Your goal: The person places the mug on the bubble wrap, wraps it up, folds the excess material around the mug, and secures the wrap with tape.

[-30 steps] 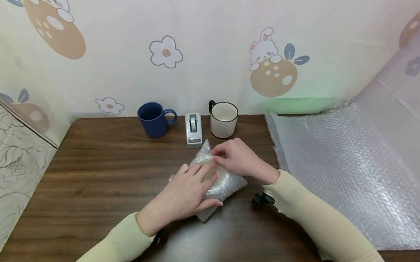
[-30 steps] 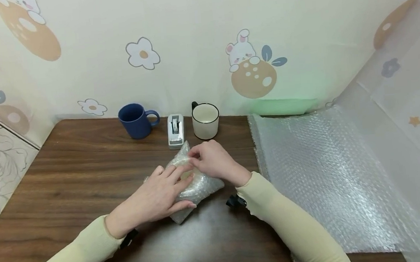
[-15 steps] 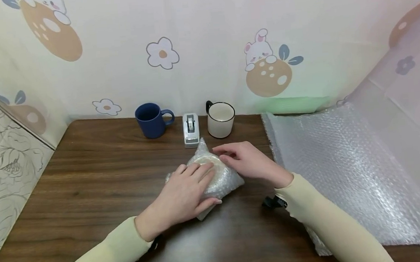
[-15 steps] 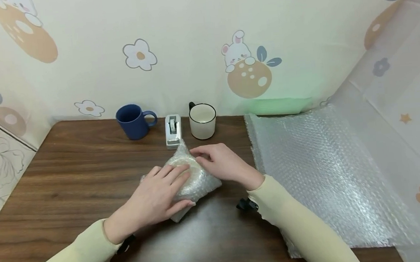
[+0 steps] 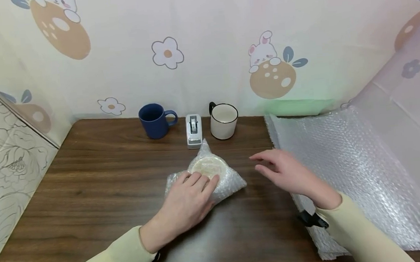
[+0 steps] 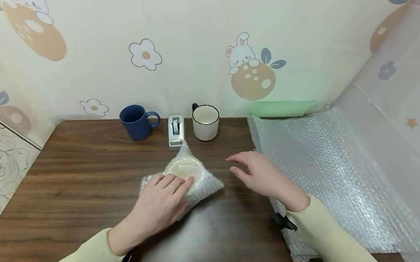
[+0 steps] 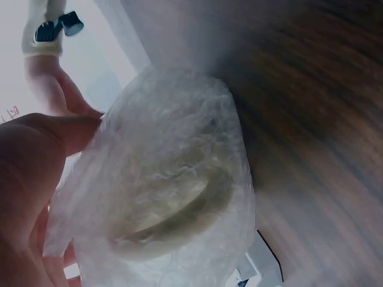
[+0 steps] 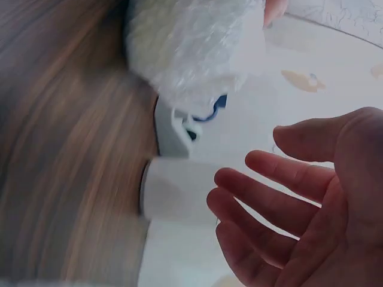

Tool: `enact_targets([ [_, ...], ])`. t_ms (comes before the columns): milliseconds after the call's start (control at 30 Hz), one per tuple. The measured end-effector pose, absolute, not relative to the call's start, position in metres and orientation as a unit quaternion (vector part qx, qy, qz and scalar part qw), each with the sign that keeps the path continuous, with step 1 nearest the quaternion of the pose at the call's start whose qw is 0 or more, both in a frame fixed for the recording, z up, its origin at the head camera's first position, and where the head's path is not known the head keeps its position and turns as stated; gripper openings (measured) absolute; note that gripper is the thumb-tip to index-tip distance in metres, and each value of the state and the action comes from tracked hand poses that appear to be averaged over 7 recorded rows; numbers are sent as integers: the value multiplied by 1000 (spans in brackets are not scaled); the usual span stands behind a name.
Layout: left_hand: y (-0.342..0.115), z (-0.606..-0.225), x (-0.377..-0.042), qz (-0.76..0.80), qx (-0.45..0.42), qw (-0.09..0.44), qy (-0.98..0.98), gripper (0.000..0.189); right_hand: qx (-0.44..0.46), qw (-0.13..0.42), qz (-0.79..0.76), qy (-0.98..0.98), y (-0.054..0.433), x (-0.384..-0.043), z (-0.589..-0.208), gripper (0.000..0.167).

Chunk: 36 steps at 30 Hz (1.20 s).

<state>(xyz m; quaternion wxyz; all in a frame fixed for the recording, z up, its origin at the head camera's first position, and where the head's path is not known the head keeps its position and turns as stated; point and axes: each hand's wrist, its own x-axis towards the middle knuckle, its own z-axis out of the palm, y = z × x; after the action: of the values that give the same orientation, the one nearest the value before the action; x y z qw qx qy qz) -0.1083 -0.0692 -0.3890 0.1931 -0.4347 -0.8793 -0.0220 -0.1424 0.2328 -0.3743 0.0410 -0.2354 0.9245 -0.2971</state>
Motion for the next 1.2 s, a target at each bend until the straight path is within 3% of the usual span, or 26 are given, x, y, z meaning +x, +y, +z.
enact_targets([
  [133, -70, -389, -111, -21, -444, 213, -870, 49, -215, 16, -257, 942, 252, -133, -378, 32],
  [267, -76, -385, -113, -10, -437, 187, -880, 47, -191, -6, -221, 957, 269, -129, -385, 40],
  [600, -113, -380, -124, -18, -392, 186, -900, 48, -114, 63, -122, 984, 294, -120, -417, 68],
  [1200, -213, -373, -127, -37, -274, 202, -939, 61, -105, 39, -123, 986, 301, -115, -436, 54],
])
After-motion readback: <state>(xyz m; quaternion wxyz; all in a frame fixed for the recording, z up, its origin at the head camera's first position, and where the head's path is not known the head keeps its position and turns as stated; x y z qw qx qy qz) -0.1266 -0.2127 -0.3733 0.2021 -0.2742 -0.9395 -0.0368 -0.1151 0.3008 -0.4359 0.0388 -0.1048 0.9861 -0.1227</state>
